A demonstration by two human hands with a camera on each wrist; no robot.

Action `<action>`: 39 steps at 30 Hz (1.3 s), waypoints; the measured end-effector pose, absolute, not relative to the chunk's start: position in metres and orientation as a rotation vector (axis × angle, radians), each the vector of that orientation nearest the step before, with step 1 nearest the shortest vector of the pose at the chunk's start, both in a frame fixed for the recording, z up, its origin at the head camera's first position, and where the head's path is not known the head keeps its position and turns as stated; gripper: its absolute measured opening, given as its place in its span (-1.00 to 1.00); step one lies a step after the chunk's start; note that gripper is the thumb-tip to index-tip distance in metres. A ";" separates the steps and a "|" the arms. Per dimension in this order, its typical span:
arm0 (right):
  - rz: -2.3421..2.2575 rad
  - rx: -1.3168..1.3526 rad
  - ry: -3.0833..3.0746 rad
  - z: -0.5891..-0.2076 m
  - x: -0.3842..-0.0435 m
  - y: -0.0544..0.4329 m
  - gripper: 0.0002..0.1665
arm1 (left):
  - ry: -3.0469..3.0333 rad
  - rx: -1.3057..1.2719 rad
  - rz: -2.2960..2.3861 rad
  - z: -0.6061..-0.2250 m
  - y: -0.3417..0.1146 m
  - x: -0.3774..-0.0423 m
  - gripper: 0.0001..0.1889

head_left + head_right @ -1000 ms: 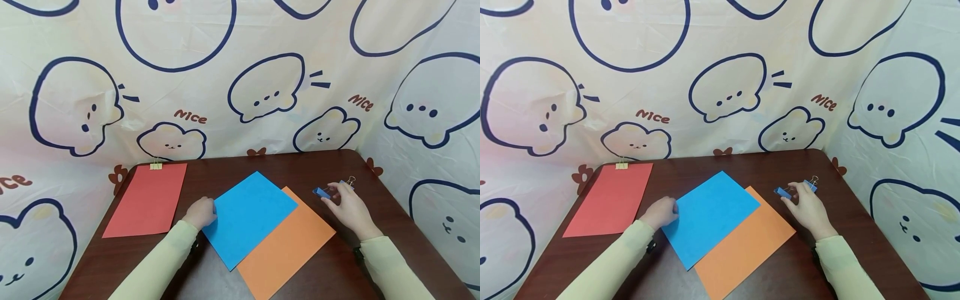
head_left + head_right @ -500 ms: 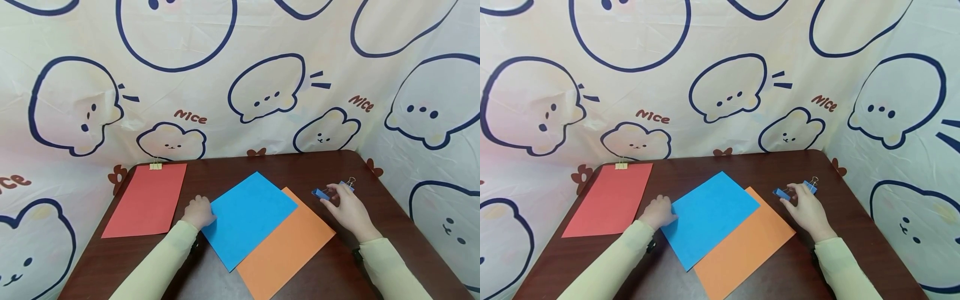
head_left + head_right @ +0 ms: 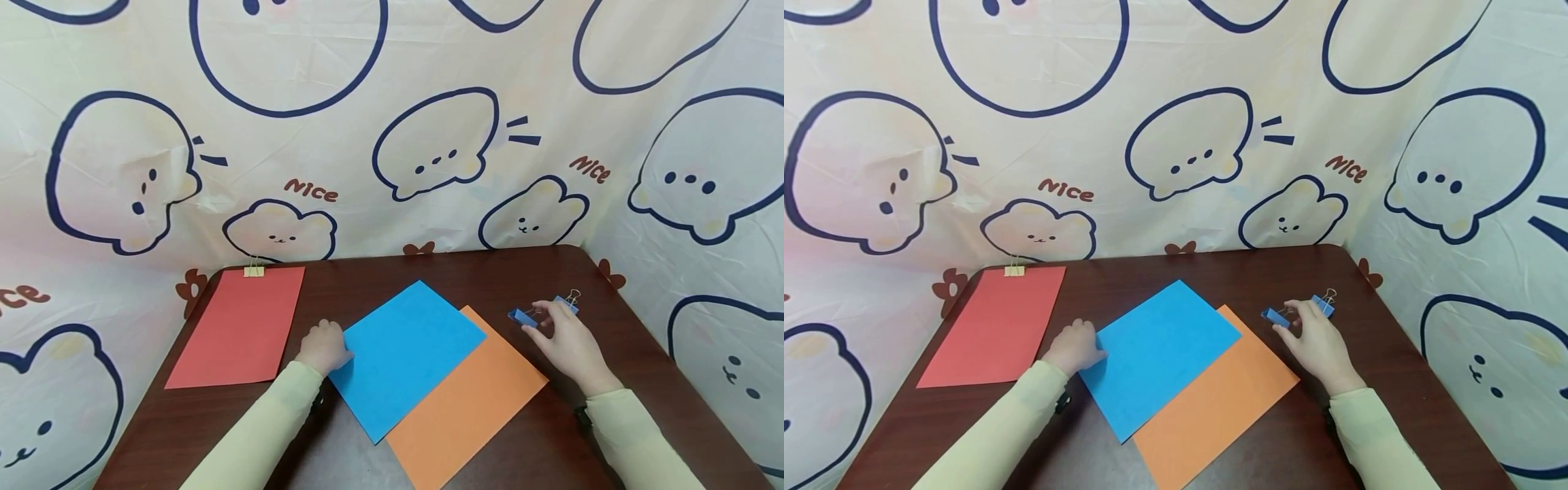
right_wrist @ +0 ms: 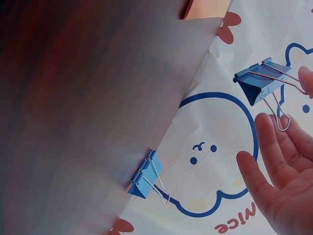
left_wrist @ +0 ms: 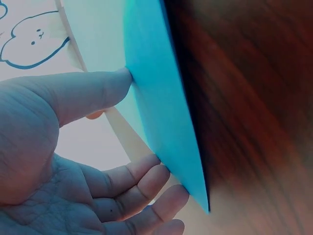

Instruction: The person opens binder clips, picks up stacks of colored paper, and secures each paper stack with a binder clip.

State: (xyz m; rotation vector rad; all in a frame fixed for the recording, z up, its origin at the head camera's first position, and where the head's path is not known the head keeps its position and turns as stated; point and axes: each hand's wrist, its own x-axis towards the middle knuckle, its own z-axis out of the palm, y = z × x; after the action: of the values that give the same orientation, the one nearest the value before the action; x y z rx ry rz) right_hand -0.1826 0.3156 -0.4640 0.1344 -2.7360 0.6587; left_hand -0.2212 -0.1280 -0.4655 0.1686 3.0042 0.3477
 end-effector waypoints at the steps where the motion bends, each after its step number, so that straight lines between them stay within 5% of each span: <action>1: 0.658 0.133 -2.737 -0.464 -0.183 0.315 -0.38 | 3.004 0.171 0.347 -0.466 -0.128 -0.221 -0.47; 39: 0.661 0.169 -2.745 -0.463 -0.188 0.308 -0.38 | 3.015 0.169 0.303 -0.465 -0.125 -0.219 -0.49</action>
State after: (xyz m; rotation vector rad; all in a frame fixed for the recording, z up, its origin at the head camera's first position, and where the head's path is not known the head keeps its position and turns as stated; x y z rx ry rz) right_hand -0.1877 0.3077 -0.4627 0.1692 -2.7449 0.6610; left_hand -0.2195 -0.1247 -0.4647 0.1687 3.0147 0.3034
